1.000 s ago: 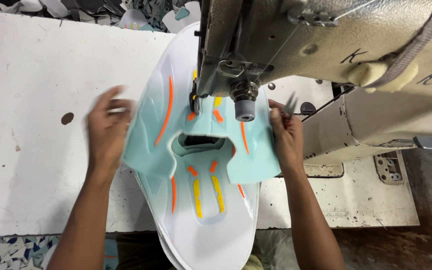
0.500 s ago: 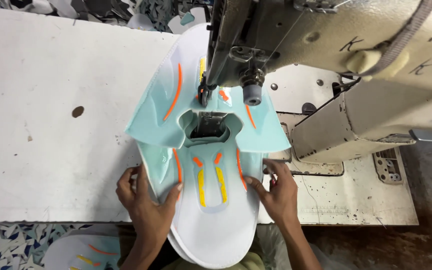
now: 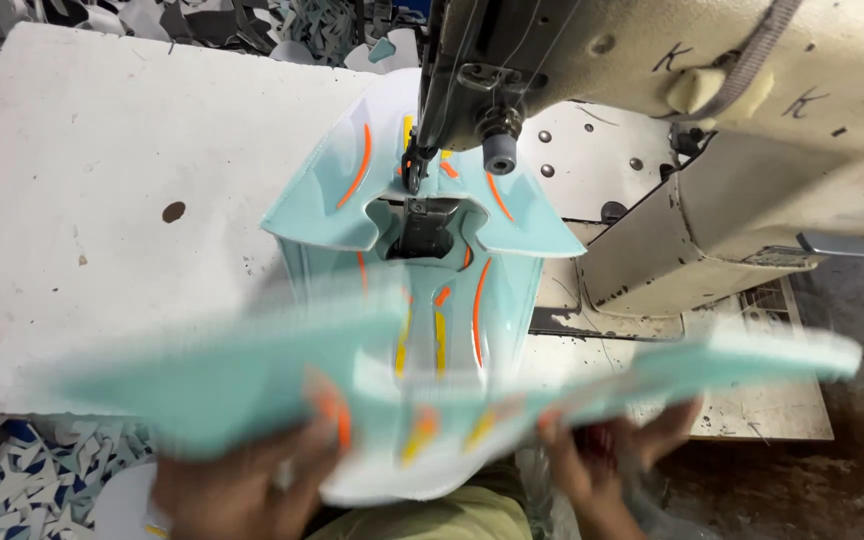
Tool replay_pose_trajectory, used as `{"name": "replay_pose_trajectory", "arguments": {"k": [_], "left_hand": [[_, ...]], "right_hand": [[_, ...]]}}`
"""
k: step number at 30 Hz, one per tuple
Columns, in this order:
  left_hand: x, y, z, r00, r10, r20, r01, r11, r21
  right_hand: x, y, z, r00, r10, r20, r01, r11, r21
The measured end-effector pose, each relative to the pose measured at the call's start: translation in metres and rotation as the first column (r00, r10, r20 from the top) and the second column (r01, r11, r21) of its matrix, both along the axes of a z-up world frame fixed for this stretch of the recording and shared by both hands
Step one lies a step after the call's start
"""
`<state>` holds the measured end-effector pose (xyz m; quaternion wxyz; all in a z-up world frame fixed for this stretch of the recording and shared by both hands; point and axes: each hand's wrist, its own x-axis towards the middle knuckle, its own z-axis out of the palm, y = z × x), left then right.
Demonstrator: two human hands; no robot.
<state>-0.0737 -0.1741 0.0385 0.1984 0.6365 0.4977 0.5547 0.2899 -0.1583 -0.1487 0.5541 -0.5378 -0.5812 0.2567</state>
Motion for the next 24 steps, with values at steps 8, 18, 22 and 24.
{"name": "replay_pose_trajectory", "arguments": {"k": [8, 18, 22, 24], "left_hand": [[-0.002, 0.148, 0.004, 0.999, -0.016, 0.045, 0.02, 0.995, -0.093], [-0.002, 0.182, -0.002, 0.96, -0.009, 0.281, 0.126, 0.907, -0.402], [0.001, 0.19, -0.013, 0.963, -0.026, 0.268, 0.119, 0.935, -0.335], [0.003, 0.195, -0.017, 0.967, -0.032, 0.252, 0.103, 0.957, -0.271]], "right_hand": [[-0.091, 0.089, 0.14, 0.978, 0.121, -0.171, -0.106, 0.989, 0.1], [-0.097, 0.112, 0.162, 0.979, 0.038, -0.198, -0.082, 0.973, -0.215], [-0.092, 0.124, 0.163, 0.977, 0.046, -0.208, -0.088, 0.976, -0.2], [-0.089, 0.132, 0.162, 0.974, 0.064, -0.217, -0.103, 0.98, -0.17]]}}
